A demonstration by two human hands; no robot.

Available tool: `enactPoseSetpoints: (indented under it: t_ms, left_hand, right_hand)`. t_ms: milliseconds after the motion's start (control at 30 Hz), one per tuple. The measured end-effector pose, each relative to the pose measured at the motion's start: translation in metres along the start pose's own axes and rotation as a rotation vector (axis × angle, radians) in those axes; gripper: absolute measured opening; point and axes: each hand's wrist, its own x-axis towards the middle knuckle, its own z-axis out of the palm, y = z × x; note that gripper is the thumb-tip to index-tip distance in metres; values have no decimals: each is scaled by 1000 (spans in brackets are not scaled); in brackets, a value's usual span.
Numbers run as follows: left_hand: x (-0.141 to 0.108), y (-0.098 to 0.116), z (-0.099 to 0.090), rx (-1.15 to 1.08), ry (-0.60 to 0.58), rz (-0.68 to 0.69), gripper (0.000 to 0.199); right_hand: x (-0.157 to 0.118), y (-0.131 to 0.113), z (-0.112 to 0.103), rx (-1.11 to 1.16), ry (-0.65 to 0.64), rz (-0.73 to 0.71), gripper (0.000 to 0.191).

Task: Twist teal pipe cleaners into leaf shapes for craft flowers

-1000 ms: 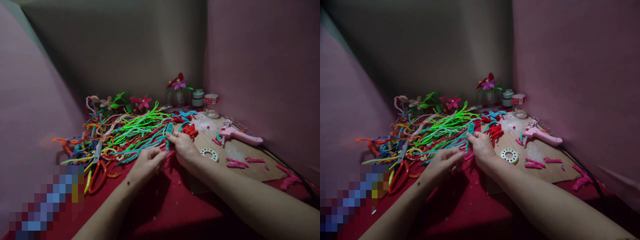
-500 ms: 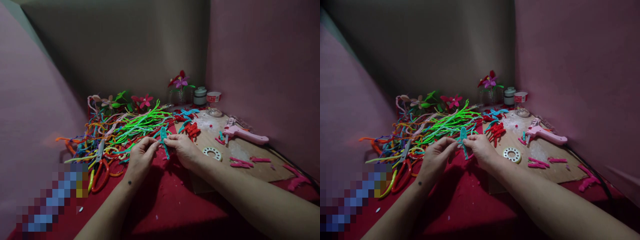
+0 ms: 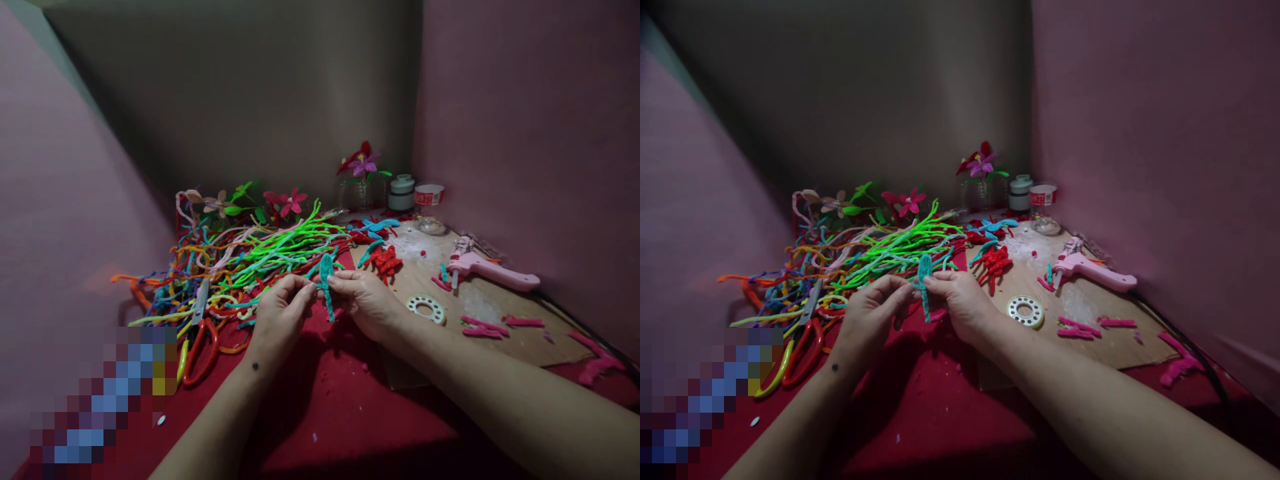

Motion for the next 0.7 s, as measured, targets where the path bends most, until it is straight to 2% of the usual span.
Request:
enactPoseSetpoints:
  t_ms: [133,267,333,467,700]
  left_hand:
    - [0,1,1,-71,-80,-76,15]
    - [0,-3,2,-278,-216,-142,16]
    - [1,-5,2,-369,-245,-161,16]
    - [1,-8,2,-453,-241,-196,18]
    - [3,-6,-1,-404,-193,-208,18]
  right_hand:
    - [1,4,-1,-6,-19,-9,15]
    - [1,7,-3,-7,-78,-41,16]
    - [1,8,-3,9,-90,-49,18]
    - [2,9,-4,-11,-55,-32,22]
    - [-1,4,-1,-111,2,-57,17]
